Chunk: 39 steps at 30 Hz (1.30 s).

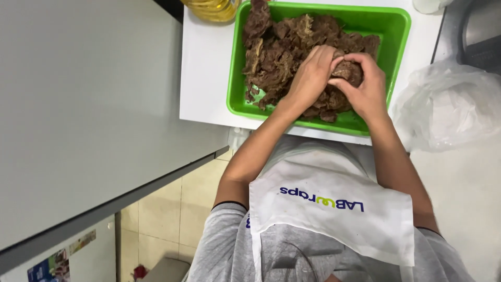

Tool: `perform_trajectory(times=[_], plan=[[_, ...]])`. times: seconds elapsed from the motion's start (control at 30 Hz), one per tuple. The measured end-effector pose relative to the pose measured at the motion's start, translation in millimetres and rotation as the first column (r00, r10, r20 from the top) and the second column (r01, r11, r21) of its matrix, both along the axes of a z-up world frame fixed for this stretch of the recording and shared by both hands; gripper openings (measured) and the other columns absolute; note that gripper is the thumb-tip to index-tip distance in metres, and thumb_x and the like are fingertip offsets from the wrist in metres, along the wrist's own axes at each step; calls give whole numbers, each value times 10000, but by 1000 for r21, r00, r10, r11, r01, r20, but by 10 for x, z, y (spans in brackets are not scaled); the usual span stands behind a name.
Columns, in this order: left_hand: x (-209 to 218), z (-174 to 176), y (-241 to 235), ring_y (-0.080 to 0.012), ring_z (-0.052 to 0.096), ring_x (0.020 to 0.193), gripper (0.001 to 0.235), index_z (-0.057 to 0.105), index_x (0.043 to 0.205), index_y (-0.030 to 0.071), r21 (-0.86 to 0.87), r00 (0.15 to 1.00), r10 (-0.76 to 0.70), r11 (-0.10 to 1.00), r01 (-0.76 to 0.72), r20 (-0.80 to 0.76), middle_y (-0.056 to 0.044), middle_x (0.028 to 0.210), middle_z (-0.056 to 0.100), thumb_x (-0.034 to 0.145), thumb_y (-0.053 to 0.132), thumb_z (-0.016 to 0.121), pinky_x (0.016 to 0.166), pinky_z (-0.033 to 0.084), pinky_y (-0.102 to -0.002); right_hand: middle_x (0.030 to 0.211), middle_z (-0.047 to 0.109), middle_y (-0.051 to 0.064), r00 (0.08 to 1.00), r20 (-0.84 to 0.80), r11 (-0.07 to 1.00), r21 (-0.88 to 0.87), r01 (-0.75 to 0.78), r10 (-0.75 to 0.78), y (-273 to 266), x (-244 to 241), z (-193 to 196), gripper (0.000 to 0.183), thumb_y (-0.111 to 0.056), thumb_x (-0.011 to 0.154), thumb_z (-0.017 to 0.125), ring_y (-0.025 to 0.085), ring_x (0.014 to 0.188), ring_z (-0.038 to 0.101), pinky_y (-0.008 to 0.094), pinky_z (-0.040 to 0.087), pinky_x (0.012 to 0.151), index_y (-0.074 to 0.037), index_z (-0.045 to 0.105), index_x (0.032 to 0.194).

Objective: Manually shredding cooked meat in a green tray.

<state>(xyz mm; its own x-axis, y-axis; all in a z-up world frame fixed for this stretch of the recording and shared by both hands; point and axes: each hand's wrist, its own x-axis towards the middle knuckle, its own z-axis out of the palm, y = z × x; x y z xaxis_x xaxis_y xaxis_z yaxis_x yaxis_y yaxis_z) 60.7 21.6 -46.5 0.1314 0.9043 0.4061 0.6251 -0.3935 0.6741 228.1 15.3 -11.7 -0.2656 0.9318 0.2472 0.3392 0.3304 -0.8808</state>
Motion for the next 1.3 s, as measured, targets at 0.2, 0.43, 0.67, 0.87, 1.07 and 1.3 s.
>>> perform_trajectory(times=[0.2, 0.43, 0.67, 0.87, 1.07, 1.3], plan=[[83, -107, -114, -384, 686, 881, 161, 631, 1030, -6, -74, 962, 255, 966, -249, 94, -200, 928, 685, 1028, 153, 614, 753, 549, -475, 1169, 720, 159, 998, 42, 999, 27, -38, 37, -23, 25, -254, 288, -46, 934, 852, 277, 1090, 717, 357, 553, 949, 14, 674, 1153], [-198, -430, -93, -296, 725, 719, 222, 646, 1117, -2, -270, 918, 395, 887, -375, 23, -180, 936, 701, 1066, 192, 554, 611, 593, -392, 1139, 721, 157, 993, 96, 997, 43, -71, 66, -118, 82, -346, 262, -40, 939, 858, 279, 1075, 715, 355, 551, 943, 8, 676, 1120], [-539, -246, -56, -287, 709, 743, 302, 653, 1106, -5, -202, 837, 519, 850, -486, 173, -156, 890, 718, 1092, 260, 512, 673, 542, -410, 1140, 722, 158, 988, 146, 999, -8, -45, 46, -198, 85, -317, 270, -64, 936, 860, 298, 1050, 717, 365, 552, 912, 8, 684, 1127], [-731, -255, 31, -301, 669, 777, 317, 619, 1083, -9, -138, 771, 590, 807, -574, 240, -166, 908, 704, 1120, 277, 489, 721, 524, -412, 1157, 721, 166, 992, 128, 1000, -3, -6, 6, -234, 65, -325, 277, -65, 953, 861, 302, 1062, 717, 367, 557, 940, 19, 667, 1131], [-895, -189, 144, -267, 696, 790, 315, 614, 1084, -8, -145, 710, 641, 763, -630, 291, -144, 905, 713, 1124, 273, 477, 734, 546, -401, 1161, 720, 164, 994, 109, 996, -75, 39, -31, -253, -22, -267, 259, -63, 973, 843, 277, 1029, 722, 350, 565, 883, 23, 657, 1132], [-1344, -190, 294, -159, 736, 816, 386, 640, 1149, 54, -32, 727, 642, 755, -655, 244, -55, 933, 744, 1156, 361, 407, 709, 586, -304, 1163, 682, 164, 953, 300, 999, -21, 50, -41, -169, 72, -435, 321, -181, 976, 874, 312, 1091, 657, 436, 531, 956, 3, 668, 1141]])
